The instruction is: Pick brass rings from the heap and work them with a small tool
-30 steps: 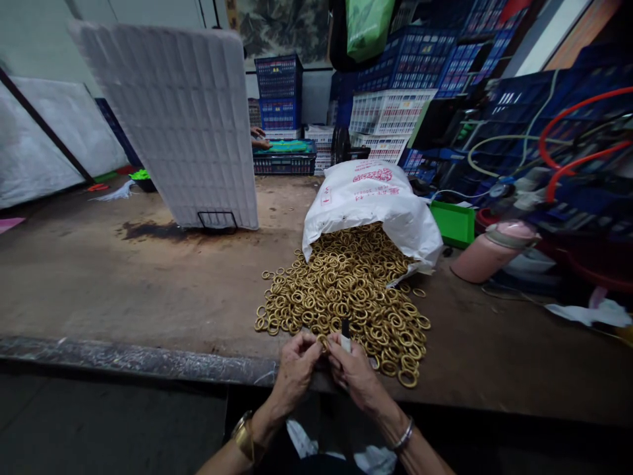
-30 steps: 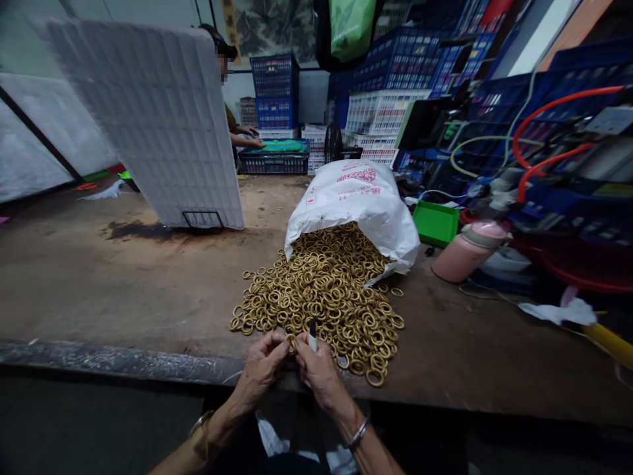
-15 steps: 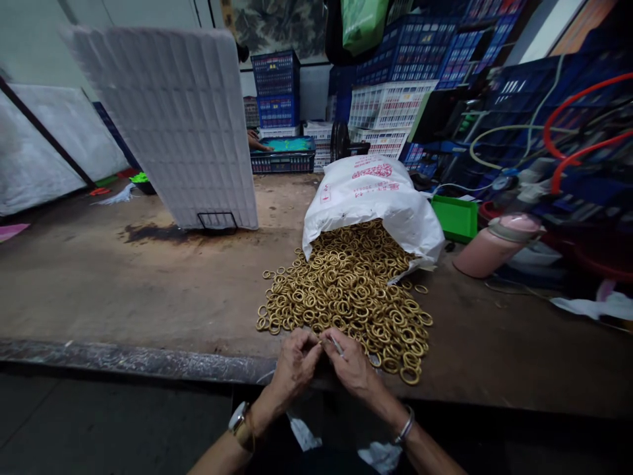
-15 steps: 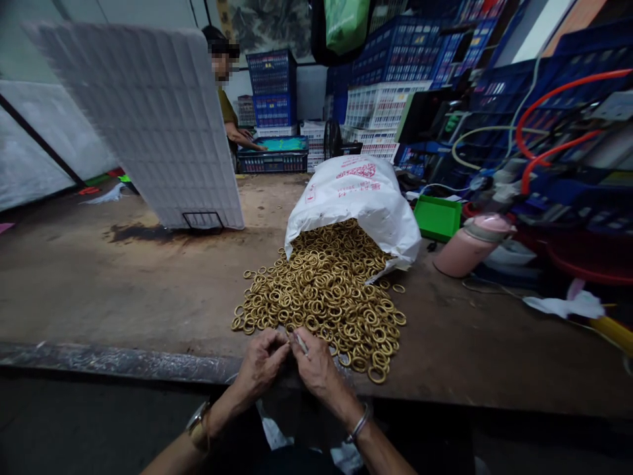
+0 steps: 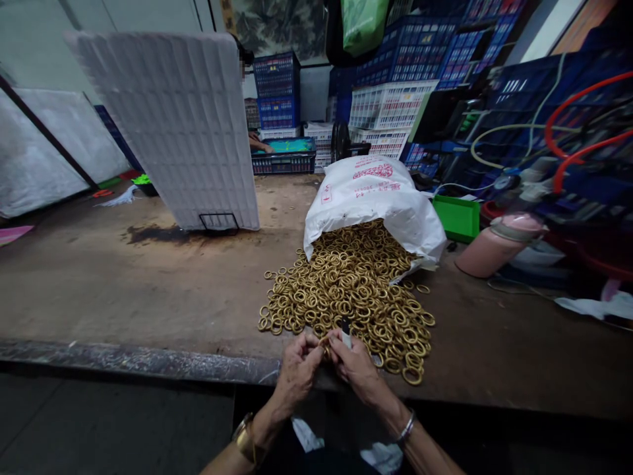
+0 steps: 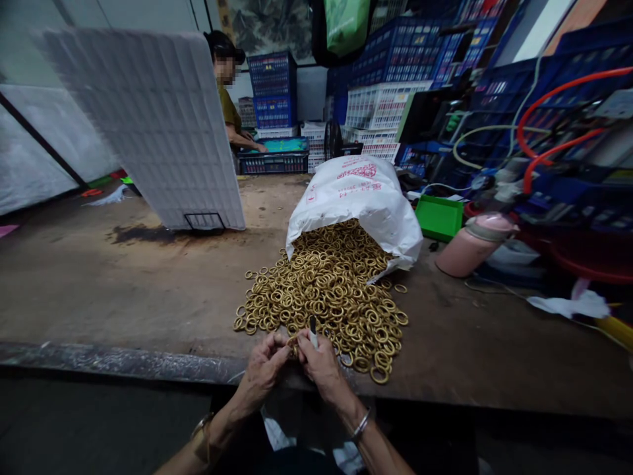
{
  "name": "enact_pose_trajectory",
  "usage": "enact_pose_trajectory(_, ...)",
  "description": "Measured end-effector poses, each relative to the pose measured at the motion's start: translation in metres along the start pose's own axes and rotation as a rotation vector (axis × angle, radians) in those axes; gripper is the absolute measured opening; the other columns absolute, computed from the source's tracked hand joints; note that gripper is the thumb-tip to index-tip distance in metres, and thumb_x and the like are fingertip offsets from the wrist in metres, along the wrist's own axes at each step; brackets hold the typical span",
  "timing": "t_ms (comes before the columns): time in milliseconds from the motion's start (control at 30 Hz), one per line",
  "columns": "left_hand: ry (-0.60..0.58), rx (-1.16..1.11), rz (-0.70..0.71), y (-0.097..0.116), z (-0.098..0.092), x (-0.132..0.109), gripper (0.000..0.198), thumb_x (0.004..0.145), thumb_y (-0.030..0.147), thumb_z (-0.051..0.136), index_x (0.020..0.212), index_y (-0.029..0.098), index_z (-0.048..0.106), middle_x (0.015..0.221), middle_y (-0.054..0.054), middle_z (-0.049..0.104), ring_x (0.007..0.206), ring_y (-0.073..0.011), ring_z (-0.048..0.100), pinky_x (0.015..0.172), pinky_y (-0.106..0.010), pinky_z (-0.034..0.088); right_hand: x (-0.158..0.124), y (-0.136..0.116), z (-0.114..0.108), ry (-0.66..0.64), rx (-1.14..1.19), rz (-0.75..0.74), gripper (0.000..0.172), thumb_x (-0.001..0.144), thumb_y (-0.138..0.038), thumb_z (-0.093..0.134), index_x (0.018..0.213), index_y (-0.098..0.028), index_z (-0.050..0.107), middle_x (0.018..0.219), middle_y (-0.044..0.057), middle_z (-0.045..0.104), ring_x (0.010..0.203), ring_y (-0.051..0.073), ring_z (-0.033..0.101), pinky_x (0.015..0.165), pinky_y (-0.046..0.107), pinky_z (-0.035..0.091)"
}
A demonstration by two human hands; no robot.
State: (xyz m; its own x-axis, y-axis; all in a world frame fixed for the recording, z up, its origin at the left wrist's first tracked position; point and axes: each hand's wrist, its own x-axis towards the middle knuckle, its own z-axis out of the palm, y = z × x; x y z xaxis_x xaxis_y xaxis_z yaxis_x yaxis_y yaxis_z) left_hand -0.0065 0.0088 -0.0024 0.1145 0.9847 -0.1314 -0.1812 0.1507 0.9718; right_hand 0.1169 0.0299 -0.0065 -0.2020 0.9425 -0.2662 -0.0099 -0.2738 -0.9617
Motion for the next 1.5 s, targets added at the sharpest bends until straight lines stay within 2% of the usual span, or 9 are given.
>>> enact_pose_trajectory(200, 0.017, 0.428, 0.250, 0.006, -0.003, -0.002, 0.016, 0.078, 0.028, 0.046, 0.070, 0.016, 0.053, 0.063, 0.001, 0.048, 0.061, -0.0114, 0.042, 0.059, -0.023, 0.034, 0.004, -0.007, -0.004, 0.116, -0.397, -0.185, 0.023, 0.070, -0.040, 0.048, 0.064, -0.018, 0.052, 0.059, -0.002, 0.050, 0.057, 0.011, 0.044, 0.057, 0.023, 0.037)
enact_pose_trajectory(267, -0.007, 0.391, 0.221, 0.008, -0.002, -0.002, 0.017, 0.078, 0.030, 0.046, 0.070, 0.016, 0.052, 0.062, 0.002, 0.046, 0.059, -0.0108, 0.041, 0.057, -0.022, 0.033, 0.003, -0.009, -0.003, 0.125, -0.430, -0.191, 0.024, 0.070, -0.040, 0.046, 0.064, -0.018, 0.052, 0.062, -0.001, 0.052, 0.060, 0.012, 0.046, 0.060, 0.024, 0.038)
enact_pose_trajectory(433, -0.053, 0.098, -0.081, 0.013, 0.001, -0.002, 0.026, 0.073, 0.042, 0.051, 0.067, 0.017, 0.046, 0.049, 0.007, 0.037, 0.042, -0.0059, 0.029, 0.042, -0.019, 0.022, 0.001, -0.011, 0.000, 0.104, -0.392, -0.173, 0.024, 0.072, -0.040, 0.044, 0.066, -0.018, 0.052, 0.062, -0.001, 0.053, 0.060, 0.012, 0.046, 0.057, 0.022, 0.038)
enact_pose_trajectory(533, -0.103, -0.036, -0.167, 0.014, 0.001, -0.003, 0.030, 0.073, 0.045, 0.051, 0.064, 0.017, 0.044, 0.048, 0.008, 0.038, 0.038, -0.0037, 0.025, 0.039, -0.018, 0.019, 0.001, -0.011, 0.001, 0.089, -0.386, -0.164, 0.023, 0.072, -0.039, 0.044, 0.065, -0.018, 0.051, 0.061, -0.001, 0.052, 0.059, 0.012, 0.045, 0.056, 0.022, 0.037)
enact_pose_trajectory(733, -0.094, -0.102, -0.181, 0.014, 0.002, -0.003, 0.034, 0.069, 0.050, 0.054, 0.068, 0.017, 0.045, 0.050, 0.007, 0.042, 0.037, -0.0029, 0.025, 0.037, -0.018, 0.016, 0.004, -0.006, -0.003, 0.063, -0.410, -0.141, 0.028, 0.078, -0.041, 0.035, 0.065, -0.019, 0.048, 0.054, -0.003, 0.046, 0.052, 0.011, 0.042, 0.053, 0.023, 0.034)
enact_pose_trajectory(833, -0.048, -0.099, -0.200, 0.012, 0.001, -0.002, 0.035, 0.068, 0.050, 0.055, 0.070, 0.018, 0.043, 0.050, 0.008, 0.043, 0.036, -0.0027, 0.024, 0.036, -0.018, 0.015, 0.002, -0.002, -0.009, 0.114, -0.607, -0.198, 0.026, 0.080, -0.035, 0.033, 0.064, -0.020, 0.046, 0.055, -0.003, 0.045, 0.053, 0.011, 0.042, 0.053, 0.023, 0.032)
enact_pose_trajectory(967, -0.022, -0.078, -0.163, 0.011, 0.001, -0.001, 0.033, 0.069, 0.049, 0.055, 0.071, 0.018, 0.043, 0.054, 0.007, 0.044, 0.039, -0.0030, 0.027, 0.038, -0.017, 0.018, -0.005, 0.004, -0.015, 0.027, -0.915, -0.324, 0.015, 0.072, -0.013, 0.035, 0.069, -0.020, 0.048, 0.058, -0.001, 0.050, 0.055, 0.011, 0.043, 0.054, 0.022, 0.028)
enact_pose_trajectory(1100, -0.017, -0.042, -0.084, 0.012, 0.002, -0.001, 0.028, 0.070, 0.043, 0.055, 0.070, 0.017, 0.044, 0.059, 0.005, 0.044, 0.047, -0.0051, 0.033, 0.044, -0.018, 0.026, -0.008, 0.007, -0.013, 0.009, -1.067, -0.349, 0.024, 0.063, -0.004, 0.035, 0.076, -0.020, 0.049, 0.066, 0.001, 0.057, 0.059, 0.013, 0.048, 0.056, 0.023, 0.026)
enact_pose_trajectory(1500, -0.013, 0.106, 0.064, 0.007, -0.001, -0.006, 0.019, 0.078, 0.036, 0.046, 0.073, 0.018, 0.045, 0.063, 0.003, 0.043, 0.056, -0.0086, 0.039, 0.053, -0.020, 0.033, -0.010, 0.002, -0.008, -0.020, -1.151, -0.333, 0.026, 0.065, -0.005, 0.036, 0.083, -0.019, 0.049, 0.070, 0.003, 0.060, 0.061, 0.014, 0.051, 0.055, 0.025, 0.023)
